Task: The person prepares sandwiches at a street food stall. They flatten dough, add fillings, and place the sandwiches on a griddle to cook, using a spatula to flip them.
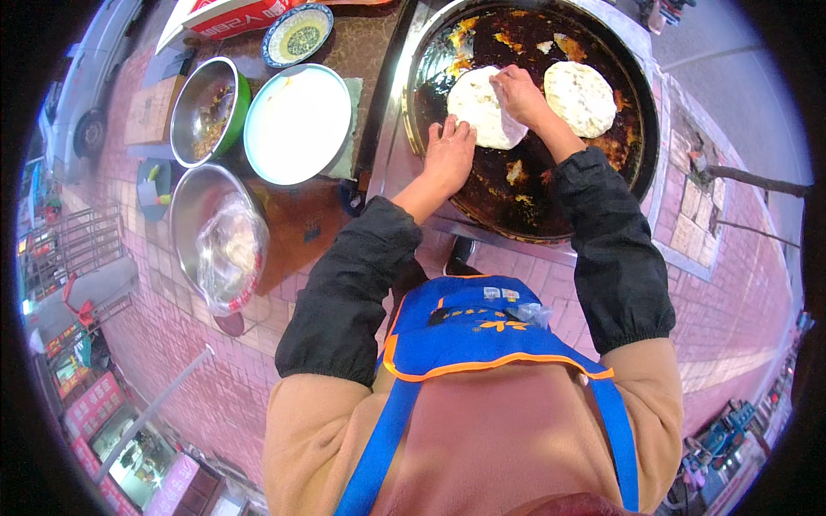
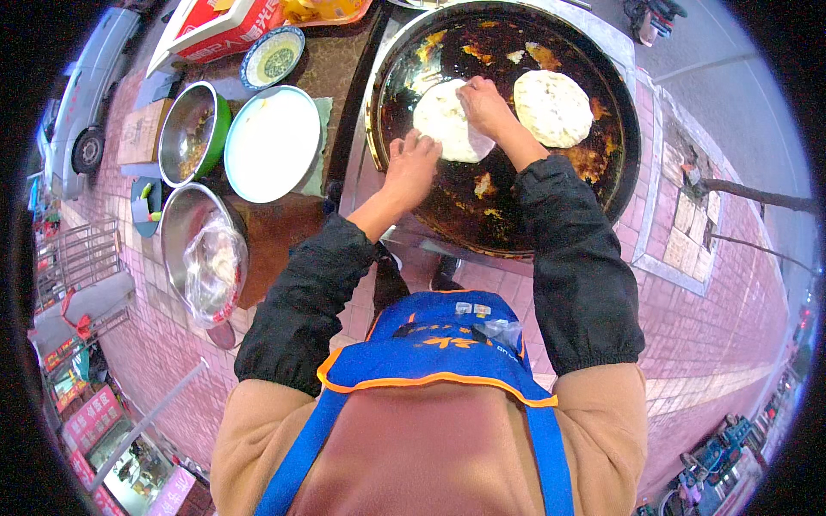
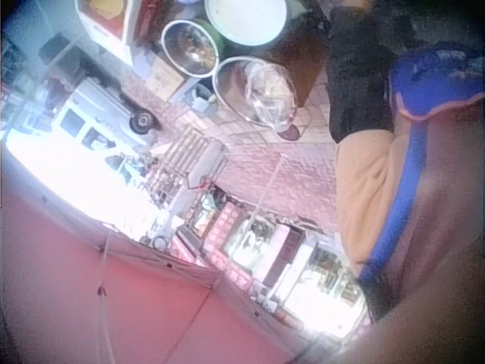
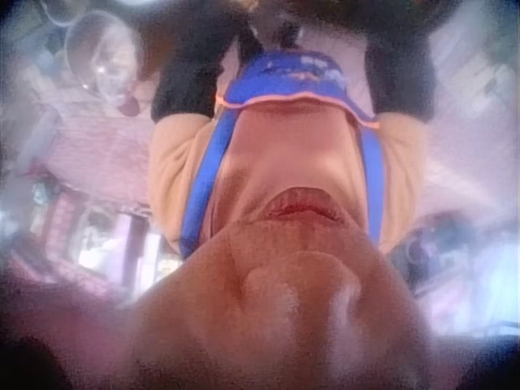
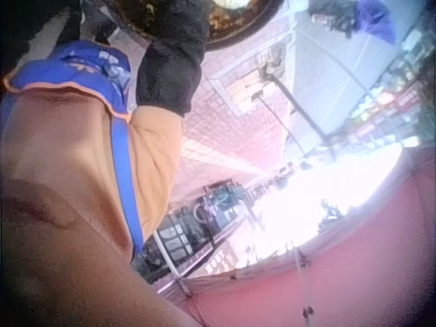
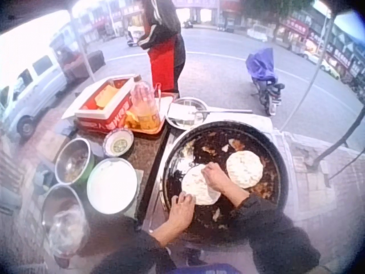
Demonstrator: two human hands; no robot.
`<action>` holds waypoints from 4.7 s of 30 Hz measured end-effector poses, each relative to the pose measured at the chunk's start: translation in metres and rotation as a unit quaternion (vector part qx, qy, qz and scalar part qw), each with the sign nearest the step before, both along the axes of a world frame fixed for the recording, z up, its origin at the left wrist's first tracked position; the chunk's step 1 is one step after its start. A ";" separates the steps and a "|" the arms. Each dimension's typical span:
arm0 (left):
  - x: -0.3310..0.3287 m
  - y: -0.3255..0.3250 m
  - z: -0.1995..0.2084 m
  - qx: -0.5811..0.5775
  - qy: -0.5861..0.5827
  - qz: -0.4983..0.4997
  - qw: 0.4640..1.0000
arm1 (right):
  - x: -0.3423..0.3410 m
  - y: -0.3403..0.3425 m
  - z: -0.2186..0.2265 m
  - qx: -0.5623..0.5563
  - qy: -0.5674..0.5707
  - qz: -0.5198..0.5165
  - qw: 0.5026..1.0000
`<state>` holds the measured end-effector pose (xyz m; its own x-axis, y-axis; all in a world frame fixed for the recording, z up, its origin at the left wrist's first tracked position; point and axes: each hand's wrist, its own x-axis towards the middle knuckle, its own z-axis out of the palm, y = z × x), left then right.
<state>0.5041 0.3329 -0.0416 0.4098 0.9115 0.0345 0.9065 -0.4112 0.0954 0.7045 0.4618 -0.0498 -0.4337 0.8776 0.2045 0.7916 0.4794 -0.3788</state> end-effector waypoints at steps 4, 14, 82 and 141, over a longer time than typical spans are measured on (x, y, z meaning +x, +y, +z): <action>-0.003 0.005 -0.003 0.006 0.017 0.025 1.000 | -0.001 -0.001 -0.001 -0.014 -0.022 -0.060 0.998; -0.003 0.013 -0.002 0.076 0.007 0.044 0.996 | -0.010 0.006 -0.004 0.007 -0.050 -0.082 0.995; -0.025 0.057 0.008 0.033 0.045 -0.065 0.996 | 0.021 0.020 0.002 -0.090 0.042 -0.135 0.986; -0.263 0.086 0.037 -0.264 0.023 0.222 0.938 | 0.087 -0.247 0.103 -0.346 -0.516 -0.112 0.776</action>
<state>0.2410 0.4186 -0.0043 -0.0238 0.8780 -0.4781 0.9855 0.1008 0.1362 0.7913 0.2146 0.0528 0.1254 0.7001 -0.7029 0.8787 0.2506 0.4064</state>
